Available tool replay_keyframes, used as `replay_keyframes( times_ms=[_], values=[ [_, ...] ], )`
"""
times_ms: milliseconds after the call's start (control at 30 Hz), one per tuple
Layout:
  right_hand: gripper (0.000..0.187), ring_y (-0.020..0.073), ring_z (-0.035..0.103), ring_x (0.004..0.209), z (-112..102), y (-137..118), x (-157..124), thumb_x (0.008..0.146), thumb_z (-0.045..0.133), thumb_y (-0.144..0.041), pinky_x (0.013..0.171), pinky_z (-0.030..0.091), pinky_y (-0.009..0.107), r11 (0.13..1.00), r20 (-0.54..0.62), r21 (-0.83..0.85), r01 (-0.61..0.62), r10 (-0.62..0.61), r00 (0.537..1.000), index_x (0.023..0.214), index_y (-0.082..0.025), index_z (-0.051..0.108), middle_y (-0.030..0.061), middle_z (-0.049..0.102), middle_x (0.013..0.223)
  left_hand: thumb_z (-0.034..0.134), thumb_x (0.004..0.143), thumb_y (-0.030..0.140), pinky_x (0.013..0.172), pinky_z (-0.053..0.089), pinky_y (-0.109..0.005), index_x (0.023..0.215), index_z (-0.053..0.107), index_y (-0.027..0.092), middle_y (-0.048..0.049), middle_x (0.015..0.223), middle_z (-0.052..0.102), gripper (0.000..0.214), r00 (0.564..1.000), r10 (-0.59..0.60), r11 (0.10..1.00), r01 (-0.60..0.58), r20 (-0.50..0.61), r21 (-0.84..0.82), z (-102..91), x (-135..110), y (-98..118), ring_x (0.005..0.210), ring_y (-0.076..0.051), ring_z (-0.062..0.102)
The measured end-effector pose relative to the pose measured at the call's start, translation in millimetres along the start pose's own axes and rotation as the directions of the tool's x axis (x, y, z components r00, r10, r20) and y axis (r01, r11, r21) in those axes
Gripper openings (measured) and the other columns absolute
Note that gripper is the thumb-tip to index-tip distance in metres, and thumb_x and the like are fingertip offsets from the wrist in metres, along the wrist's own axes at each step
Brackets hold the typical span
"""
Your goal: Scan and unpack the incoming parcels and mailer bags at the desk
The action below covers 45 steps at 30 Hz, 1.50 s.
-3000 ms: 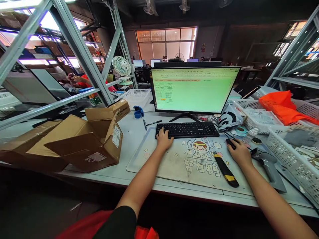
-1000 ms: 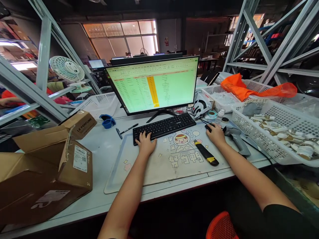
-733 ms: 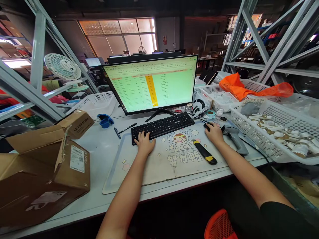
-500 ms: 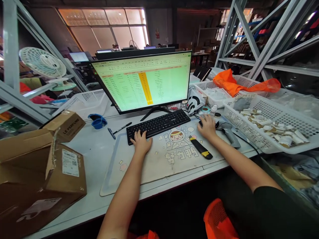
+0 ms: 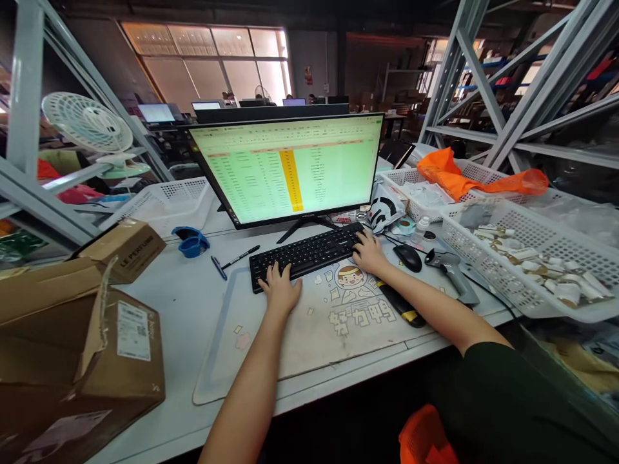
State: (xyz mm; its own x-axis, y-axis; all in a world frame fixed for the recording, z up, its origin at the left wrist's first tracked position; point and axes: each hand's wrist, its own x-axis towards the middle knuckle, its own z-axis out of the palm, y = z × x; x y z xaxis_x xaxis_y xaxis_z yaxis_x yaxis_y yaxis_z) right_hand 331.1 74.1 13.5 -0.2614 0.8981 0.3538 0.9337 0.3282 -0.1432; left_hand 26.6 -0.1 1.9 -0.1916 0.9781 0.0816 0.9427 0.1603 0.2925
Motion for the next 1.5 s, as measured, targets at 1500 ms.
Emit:
replay_keyframes(
  times_ms=[1500],
  values=[
    [0.050, 0.0421, 0.022, 0.157, 10, -36, -8, 0.102, 0.051, -0.041, 0.121, 0.021, 0.076, 0.997, 0.148, -0.037, 0.074, -0.067, 0.987, 0.139, -0.012, 0.065, 0.0213, 0.041, 0.164, 0.059, 0.094, 0.041, 0.128, 0.013, -0.069, 0.157, 0.050, 0.022, -0.0169, 0.174, 0.025, 0.066, 1.000, 0.029, 0.997, -0.029, -0.004, -0.066, -5.6, -12, -1, 0.163, -0.039, 0.015]
  ],
)
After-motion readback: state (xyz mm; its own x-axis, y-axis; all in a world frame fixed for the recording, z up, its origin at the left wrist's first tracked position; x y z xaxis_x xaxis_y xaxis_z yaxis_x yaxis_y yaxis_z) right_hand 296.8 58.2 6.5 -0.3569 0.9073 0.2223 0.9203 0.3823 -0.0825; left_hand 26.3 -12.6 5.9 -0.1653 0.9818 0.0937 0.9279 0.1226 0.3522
